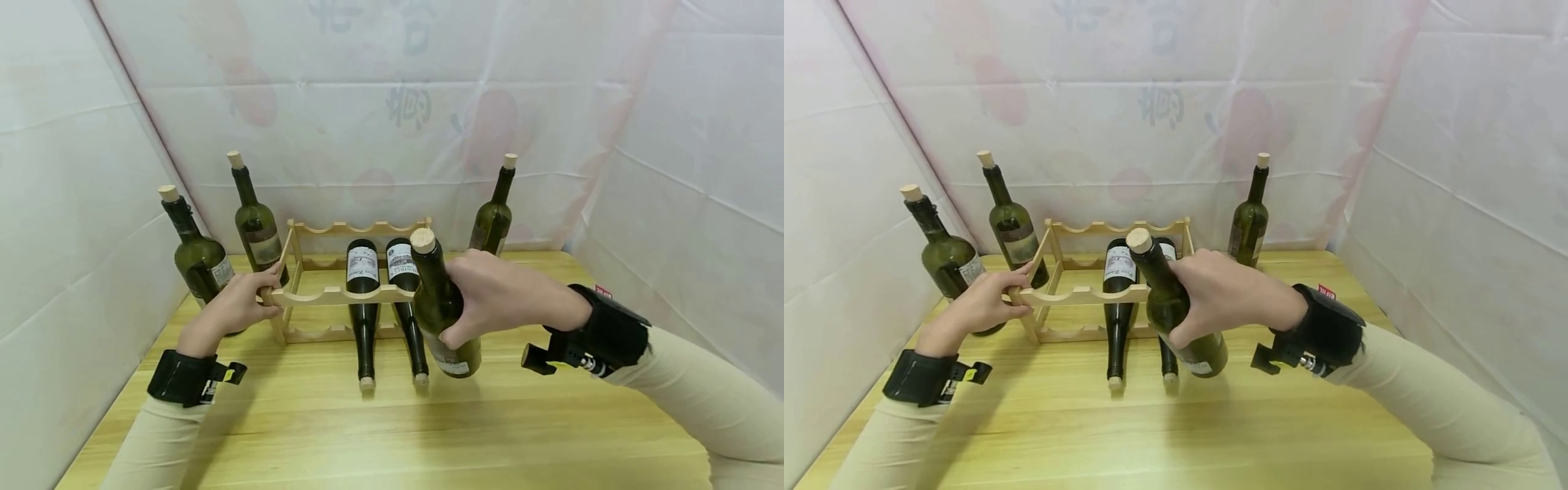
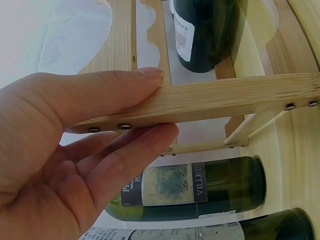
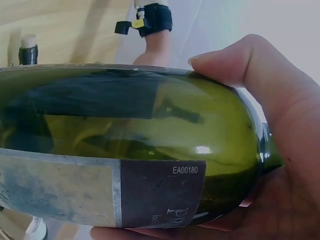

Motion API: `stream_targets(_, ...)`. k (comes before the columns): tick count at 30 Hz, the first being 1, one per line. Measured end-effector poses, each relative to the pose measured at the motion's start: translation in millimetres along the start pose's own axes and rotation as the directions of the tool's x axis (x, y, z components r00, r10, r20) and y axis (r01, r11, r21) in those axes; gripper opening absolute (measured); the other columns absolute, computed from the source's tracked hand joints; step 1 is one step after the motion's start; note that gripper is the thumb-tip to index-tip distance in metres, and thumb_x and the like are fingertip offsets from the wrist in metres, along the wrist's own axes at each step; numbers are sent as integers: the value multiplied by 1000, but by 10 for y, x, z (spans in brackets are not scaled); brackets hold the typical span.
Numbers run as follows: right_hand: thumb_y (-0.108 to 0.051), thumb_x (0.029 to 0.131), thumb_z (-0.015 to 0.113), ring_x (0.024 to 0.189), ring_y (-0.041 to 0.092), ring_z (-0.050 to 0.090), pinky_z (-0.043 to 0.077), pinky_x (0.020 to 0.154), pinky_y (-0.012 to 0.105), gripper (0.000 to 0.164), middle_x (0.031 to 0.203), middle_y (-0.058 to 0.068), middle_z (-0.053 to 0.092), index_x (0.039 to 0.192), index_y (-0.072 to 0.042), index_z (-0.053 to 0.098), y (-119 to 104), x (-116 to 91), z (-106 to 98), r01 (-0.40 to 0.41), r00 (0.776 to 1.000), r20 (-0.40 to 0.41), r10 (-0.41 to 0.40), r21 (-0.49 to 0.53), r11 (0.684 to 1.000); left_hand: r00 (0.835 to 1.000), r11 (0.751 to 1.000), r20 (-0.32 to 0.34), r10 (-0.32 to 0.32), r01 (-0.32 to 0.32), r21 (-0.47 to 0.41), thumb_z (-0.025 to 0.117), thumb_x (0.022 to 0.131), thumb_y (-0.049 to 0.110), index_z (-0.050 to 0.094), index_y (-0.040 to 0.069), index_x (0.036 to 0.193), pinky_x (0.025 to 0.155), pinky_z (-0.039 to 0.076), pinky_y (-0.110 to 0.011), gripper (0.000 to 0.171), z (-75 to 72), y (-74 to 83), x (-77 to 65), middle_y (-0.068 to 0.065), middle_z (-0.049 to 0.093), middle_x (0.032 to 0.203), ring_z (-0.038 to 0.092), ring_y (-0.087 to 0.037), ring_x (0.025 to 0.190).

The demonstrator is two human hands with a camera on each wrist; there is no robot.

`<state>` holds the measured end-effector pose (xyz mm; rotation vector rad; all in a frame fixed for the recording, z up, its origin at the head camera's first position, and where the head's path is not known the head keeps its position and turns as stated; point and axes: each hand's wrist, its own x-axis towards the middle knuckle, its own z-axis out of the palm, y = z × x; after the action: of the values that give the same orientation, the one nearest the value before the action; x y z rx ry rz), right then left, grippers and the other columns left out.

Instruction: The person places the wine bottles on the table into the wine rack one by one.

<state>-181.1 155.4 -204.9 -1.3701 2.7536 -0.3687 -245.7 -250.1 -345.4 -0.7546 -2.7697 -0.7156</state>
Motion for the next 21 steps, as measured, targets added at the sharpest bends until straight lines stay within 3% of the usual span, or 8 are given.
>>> stream_targets(7,-29,63,73,58,1,49,43,54,24,28,68,-14,55,82,-21,54,-88,82,100,68,998,16,-68,-7,998,1000,1000,-4,-1,1,5,79,73,5,65,14,80,55,41,-32,18,2,19,14,-25,40,142,46,-11,52)
stream_targets(21,-26,61,73,65,1,53,46,58,22,30,74,-14,57,84,-22,55,-327,293,221,165,986,34,-166,22,986,1000,1000,-17,11,-11,1,79,73,4,67,12,82,54,43,-31,18,8,24,-3,-26,41,141,53,-9,55)
